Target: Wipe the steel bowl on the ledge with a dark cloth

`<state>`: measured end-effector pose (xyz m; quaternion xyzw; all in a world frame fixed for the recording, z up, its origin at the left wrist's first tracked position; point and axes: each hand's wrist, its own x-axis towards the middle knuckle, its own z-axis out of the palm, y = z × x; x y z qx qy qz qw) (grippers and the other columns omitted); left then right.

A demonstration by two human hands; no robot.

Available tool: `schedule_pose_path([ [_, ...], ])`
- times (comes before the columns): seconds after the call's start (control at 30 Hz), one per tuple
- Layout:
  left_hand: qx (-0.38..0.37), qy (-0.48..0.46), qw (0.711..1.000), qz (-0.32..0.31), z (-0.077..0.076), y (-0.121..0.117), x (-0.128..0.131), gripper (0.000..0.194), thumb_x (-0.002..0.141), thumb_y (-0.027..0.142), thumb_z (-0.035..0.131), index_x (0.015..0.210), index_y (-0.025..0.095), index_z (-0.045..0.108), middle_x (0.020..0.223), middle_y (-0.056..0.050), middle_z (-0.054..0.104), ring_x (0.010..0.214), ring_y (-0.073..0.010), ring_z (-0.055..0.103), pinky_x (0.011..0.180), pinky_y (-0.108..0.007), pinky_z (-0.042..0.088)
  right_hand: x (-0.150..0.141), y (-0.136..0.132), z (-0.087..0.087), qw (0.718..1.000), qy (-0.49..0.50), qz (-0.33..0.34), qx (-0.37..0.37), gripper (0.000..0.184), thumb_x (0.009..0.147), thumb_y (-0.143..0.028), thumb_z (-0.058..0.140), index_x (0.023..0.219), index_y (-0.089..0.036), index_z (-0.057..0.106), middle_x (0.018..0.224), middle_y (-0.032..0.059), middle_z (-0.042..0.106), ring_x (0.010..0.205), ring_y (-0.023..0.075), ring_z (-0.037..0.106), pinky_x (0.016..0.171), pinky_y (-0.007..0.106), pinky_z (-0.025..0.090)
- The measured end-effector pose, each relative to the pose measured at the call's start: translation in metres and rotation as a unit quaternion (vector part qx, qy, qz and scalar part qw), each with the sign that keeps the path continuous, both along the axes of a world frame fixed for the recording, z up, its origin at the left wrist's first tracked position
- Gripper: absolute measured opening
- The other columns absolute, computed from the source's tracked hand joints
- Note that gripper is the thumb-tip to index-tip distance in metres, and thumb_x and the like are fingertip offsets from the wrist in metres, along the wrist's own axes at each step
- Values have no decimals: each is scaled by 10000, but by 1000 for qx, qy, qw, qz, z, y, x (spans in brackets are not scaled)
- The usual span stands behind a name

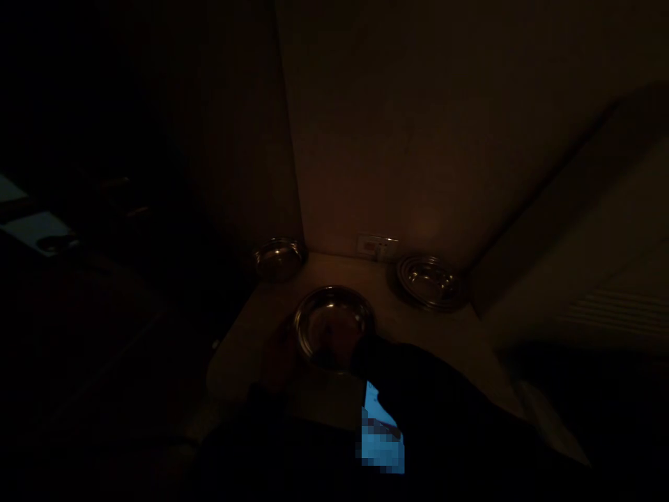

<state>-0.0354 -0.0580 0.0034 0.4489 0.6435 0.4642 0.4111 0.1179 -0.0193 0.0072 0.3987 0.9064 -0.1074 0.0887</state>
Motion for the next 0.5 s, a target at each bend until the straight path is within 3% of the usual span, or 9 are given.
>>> schedule_pose_path([
  [0.07,8,16,1000,-1,-1,0,0,352,837,221,415,1140,153,580,1187,-93,587,1103,-214,529,944,-329,401,-13,3,-4,998,63,16,-9,401,780,-214,518,1179,-179,503,1217,131,475,1102,253,450,902,401,376],
  [0.13,16,38,999,-4,-2,0,-2,355,822,187,421,1133,149,587,1185,-97,588,1105,-220,529,954,-340,392,-24,14,-6,996,83,-30,23,363,790,-203,502,1154,-199,504,1207,111,472,1080,230,457,872,376,397],
  [0.23,4,46,999,-16,-3,-1,-4,363,815,181,432,1141,128,582,1157,-116,603,1055,-231,560,928,-356,415,-34,31,-5,987,58,-128,74,345,791,-231,514,1134,-202,497,1221,135,438,1081,273,440,802,399,429],
  [0.37,6,48,999,-16,-1,0,-3,366,816,170,435,1149,111,575,1154,-132,601,1054,-231,560,911,-342,424,-46,29,-4,978,61,-179,85,315,844,-238,431,1140,-142,481,1179,184,471,1034,269,479,797,416,426],
  [0.43,9,55,998,1,-1,1,-2,368,826,182,428,1159,108,565,1173,-138,587,1076,-235,546,916,-344,418,-46,22,-3,985,82,-133,68,302,858,-238,412,1138,-161,497,1167,143,513,1025,227,499,838,384,410],
  [0.5,11,47,999,12,0,1,-1,360,835,225,432,1155,135,569,1159,-119,600,1060,-229,557,898,-336,430,-35,18,0,997,73,-33,21,277,832,-240,469,1094,-214,557,1147,69,558,1022,192,514,882,353,388],
])
